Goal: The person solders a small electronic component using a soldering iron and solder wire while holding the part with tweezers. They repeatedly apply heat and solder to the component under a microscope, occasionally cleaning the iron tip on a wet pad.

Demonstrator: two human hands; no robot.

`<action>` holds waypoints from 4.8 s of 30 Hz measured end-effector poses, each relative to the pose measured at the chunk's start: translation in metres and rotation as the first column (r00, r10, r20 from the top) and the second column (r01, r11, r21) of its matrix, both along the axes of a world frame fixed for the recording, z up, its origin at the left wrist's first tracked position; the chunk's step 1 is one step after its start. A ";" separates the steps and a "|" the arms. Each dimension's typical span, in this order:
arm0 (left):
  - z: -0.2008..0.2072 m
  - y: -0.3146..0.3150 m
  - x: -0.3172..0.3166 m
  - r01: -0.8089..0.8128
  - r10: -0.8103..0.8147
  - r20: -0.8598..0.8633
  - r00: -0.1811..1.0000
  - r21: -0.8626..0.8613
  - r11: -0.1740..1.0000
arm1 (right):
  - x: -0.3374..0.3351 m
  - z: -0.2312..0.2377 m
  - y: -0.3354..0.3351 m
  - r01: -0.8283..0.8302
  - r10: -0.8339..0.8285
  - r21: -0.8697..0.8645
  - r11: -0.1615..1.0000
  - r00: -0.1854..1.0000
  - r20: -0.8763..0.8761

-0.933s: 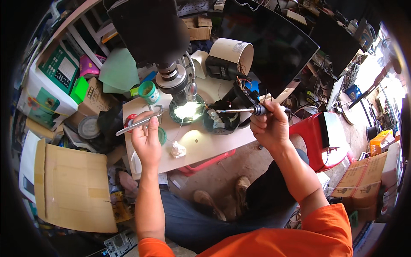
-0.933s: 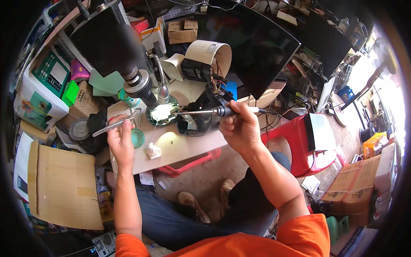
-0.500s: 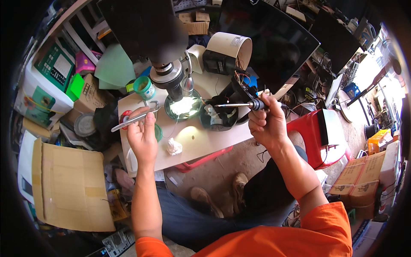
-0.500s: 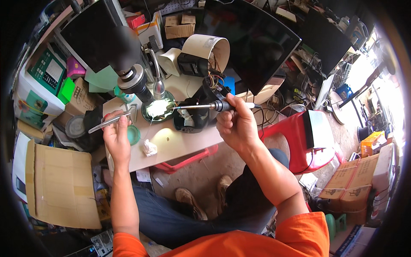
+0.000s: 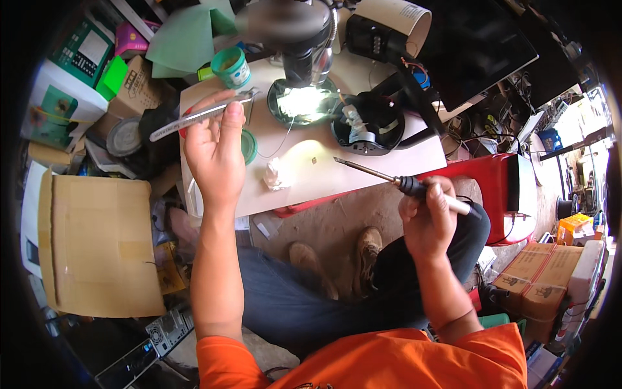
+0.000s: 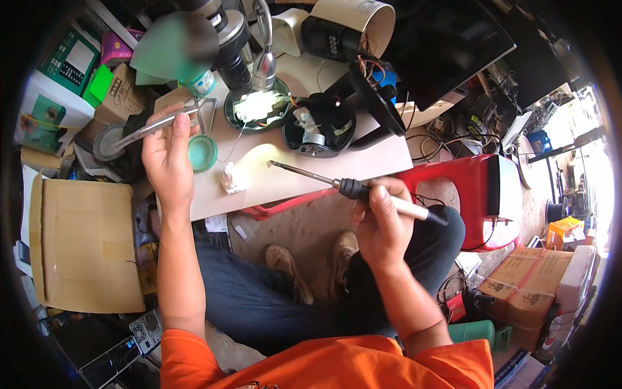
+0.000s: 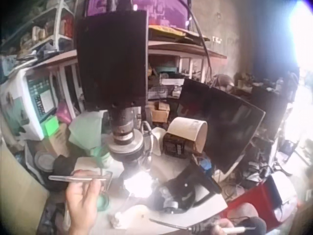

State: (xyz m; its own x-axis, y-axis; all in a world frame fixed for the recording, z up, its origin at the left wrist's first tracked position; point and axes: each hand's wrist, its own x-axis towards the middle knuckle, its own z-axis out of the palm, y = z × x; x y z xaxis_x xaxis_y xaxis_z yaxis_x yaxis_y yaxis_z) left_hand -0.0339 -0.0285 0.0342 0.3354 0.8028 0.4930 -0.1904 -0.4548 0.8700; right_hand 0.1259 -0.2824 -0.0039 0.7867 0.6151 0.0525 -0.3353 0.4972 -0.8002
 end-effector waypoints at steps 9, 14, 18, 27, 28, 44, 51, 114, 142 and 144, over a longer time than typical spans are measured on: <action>-0.005 -0.005 0.008 0.045 -0.044 0.053 0.998 -0.009 0.999 | -0.050 -0.056 0.016 0.021 -0.019 0.010 1.000 0.989 -0.148; -0.008 0.000 0.004 0.045 -0.044 0.048 0.998 -0.014 0.999 | -0.060 -0.065 0.023 0.009 -0.007 0.020 1.000 0.996 -0.088; -0.010 0.001 0.004 0.052 -0.052 0.031 0.998 -0.002 0.999 | -0.061 -0.081 0.025 0.043 -0.041 -0.096 0.994 0.999 0.024; -0.011 0.001 0.005 0.080 -0.080 0.033 0.996 -0.011 0.997 | -0.062 -0.077 0.030 0.016 -0.012 0.061 0.998 0.998 -0.058; -0.012 0.001 0.005 0.079 -0.079 0.033 0.996 -0.007 0.997 | -0.062 -0.075 0.029 0.015 -0.008 0.102 0.995 0.997 -0.075; -0.010 -0.001 0.005 0.065 -0.065 0.037 0.997 -0.017 0.998 | -0.061 -0.092 0.026 -0.019 0.026 -0.123 0.992 0.998 0.057; -0.011 0.001 0.004 0.056 -0.056 0.035 0.998 -0.004 0.998 | -0.061 -0.089 0.030 -0.051 0.039 -0.146 0.988 0.996 -0.081; -0.044 -0.040 -0.018 -0.041 -0.007 -0.408 0.913 -0.107 0.993 | -0.038 -0.047 0.014 0.143 -0.120 -0.118 0.983 0.976 0.184; -0.044 -0.041 -0.018 -0.035 -0.031 -0.404 0.914 -0.154 0.987 | -0.038 -0.048 0.015 0.112 -0.101 -0.105 0.988 0.989 0.109; -0.045 -0.041 -0.018 -0.031 -0.033 -0.398 0.917 -0.153 0.988 | -0.039 -0.048 0.016 0.108 -0.097 -0.106 0.988 0.990 0.106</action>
State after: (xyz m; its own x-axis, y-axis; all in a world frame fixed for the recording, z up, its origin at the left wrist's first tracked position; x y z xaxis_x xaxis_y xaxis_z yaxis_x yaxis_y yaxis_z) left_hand -0.0522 -0.0696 -0.0106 0.4792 0.8570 0.1897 0.1862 -0.3105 0.9322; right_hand 0.0871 -0.2668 -0.0516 0.8401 0.5379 0.0699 -0.2025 0.4307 -0.8795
